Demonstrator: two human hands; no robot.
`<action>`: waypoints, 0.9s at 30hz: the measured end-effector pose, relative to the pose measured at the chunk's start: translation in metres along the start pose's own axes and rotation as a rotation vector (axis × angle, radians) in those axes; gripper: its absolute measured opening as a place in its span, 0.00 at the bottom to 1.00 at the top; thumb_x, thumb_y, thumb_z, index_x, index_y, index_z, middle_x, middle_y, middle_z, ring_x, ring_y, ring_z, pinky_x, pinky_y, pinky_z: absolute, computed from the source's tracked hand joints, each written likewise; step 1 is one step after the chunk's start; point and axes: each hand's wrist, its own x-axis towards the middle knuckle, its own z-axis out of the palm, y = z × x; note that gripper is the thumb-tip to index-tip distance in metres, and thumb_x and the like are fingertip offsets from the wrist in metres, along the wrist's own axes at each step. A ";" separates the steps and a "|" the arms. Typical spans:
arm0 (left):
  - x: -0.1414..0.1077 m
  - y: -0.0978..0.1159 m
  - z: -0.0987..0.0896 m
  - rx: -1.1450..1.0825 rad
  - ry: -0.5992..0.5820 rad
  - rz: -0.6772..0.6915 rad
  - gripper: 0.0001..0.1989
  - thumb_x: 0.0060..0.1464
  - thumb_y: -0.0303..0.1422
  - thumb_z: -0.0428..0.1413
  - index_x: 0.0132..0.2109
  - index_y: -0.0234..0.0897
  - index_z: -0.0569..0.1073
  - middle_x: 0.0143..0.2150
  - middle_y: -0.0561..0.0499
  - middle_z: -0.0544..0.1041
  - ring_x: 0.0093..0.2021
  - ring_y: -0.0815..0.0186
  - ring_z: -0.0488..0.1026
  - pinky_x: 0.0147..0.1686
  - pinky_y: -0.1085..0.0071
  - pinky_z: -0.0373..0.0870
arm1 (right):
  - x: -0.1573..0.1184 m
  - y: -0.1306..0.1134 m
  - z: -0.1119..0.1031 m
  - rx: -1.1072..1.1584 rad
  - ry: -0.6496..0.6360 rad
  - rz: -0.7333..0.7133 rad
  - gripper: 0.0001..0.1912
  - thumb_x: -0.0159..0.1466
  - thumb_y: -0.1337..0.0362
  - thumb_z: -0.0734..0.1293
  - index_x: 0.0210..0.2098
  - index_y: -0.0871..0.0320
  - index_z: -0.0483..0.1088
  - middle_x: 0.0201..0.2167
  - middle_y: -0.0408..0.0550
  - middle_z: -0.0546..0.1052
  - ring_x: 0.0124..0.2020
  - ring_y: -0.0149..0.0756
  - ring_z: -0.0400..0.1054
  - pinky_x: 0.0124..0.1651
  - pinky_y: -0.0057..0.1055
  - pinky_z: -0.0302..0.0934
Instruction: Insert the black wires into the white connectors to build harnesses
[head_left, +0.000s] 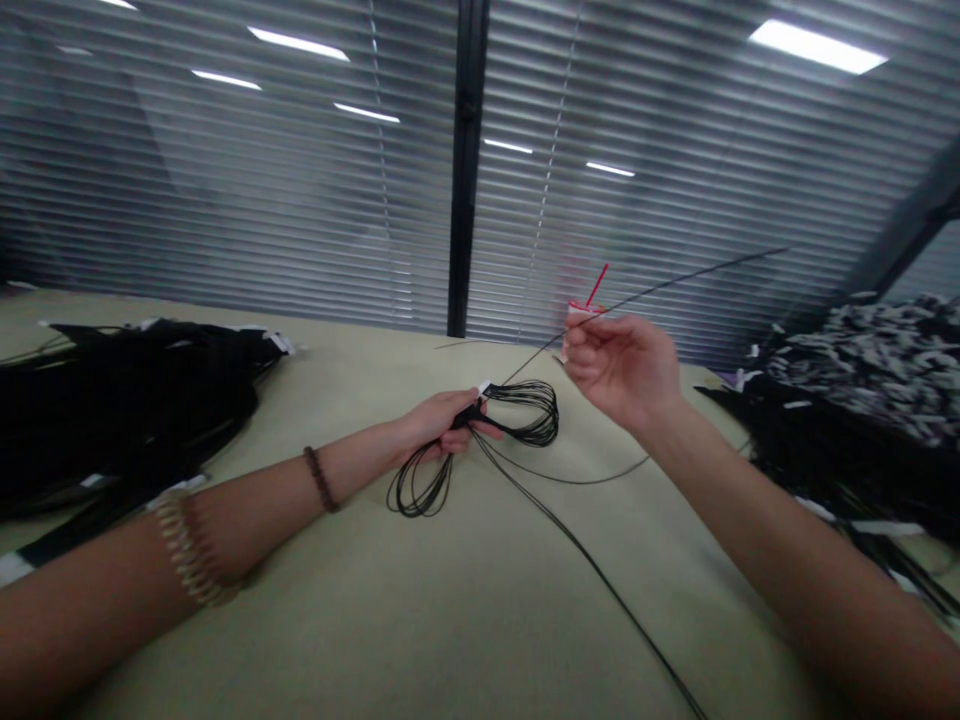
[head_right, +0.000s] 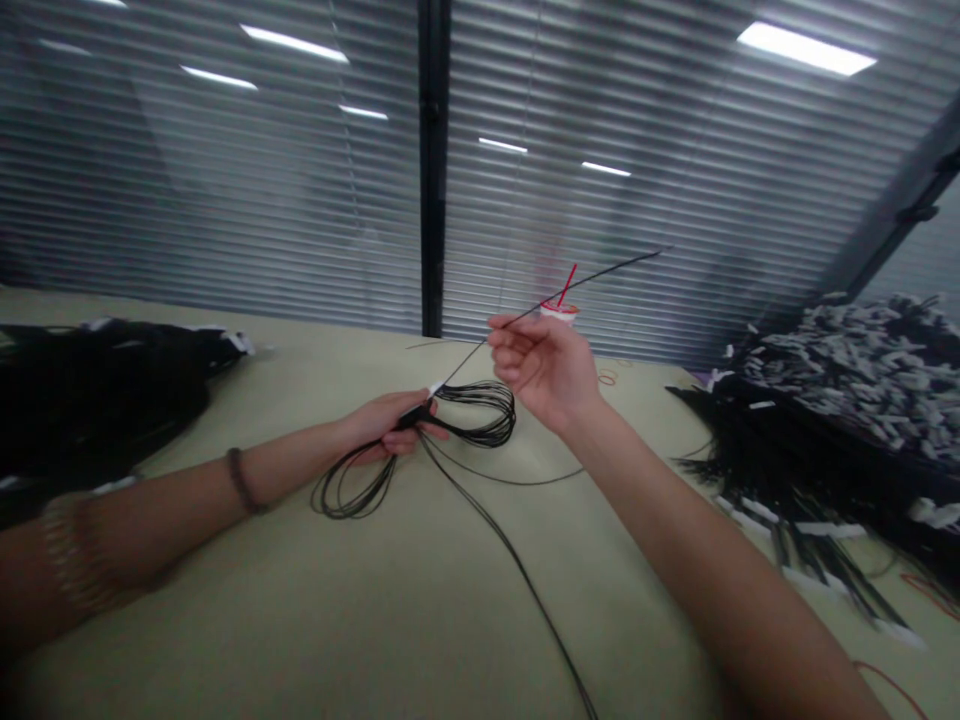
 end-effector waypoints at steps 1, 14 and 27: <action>0.000 0.000 0.000 0.003 0.009 -0.005 0.12 0.52 0.40 0.47 0.33 0.33 0.62 0.31 0.40 0.75 0.10 0.83 0.48 0.12 0.82 0.43 | 0.004 -0.006 -0.006 -0.003 0.060 -0.061 0.09 0.55 0.67 0.57 0.29 0.60 0.68 0.22 0.43 0.68 0.19 0.23 0.57 0.19 0.22 0.53; -0.001 0.002 -0.007 -0.002 0.011 -0.095 0.10 0.51 0.36 0.46 0.32 0.31 0.64 0.25 0.42 0.74 0.10 0.83 0.47 0.10 0.83 0.41 | 0.020 0.018 -0.031 -0.259 0.223 -0.273 0.08 0.54 0.62 0.64 0.32 0.59 0.68 0.24 0.40 0.67 0.18 0.20 0.56 0.21 0.21 0.52; -0.002 0.004 -0.005 0.042 0.010 -0.140 0.11 0.52 0.36 0.46 0.31 0.32 0.65 0.21 0.42 0.74 0.09 0.82 0.46 0.10 0.82 0.41 | -0.023 0.116 0.003 -1.284 -0.031 -0.302 0.10 0.57 0.65 0.58 0.21 0.60 0.64 0.17 0.40 0.66 0.20 0.25 0.57 0.26 0.23 0.48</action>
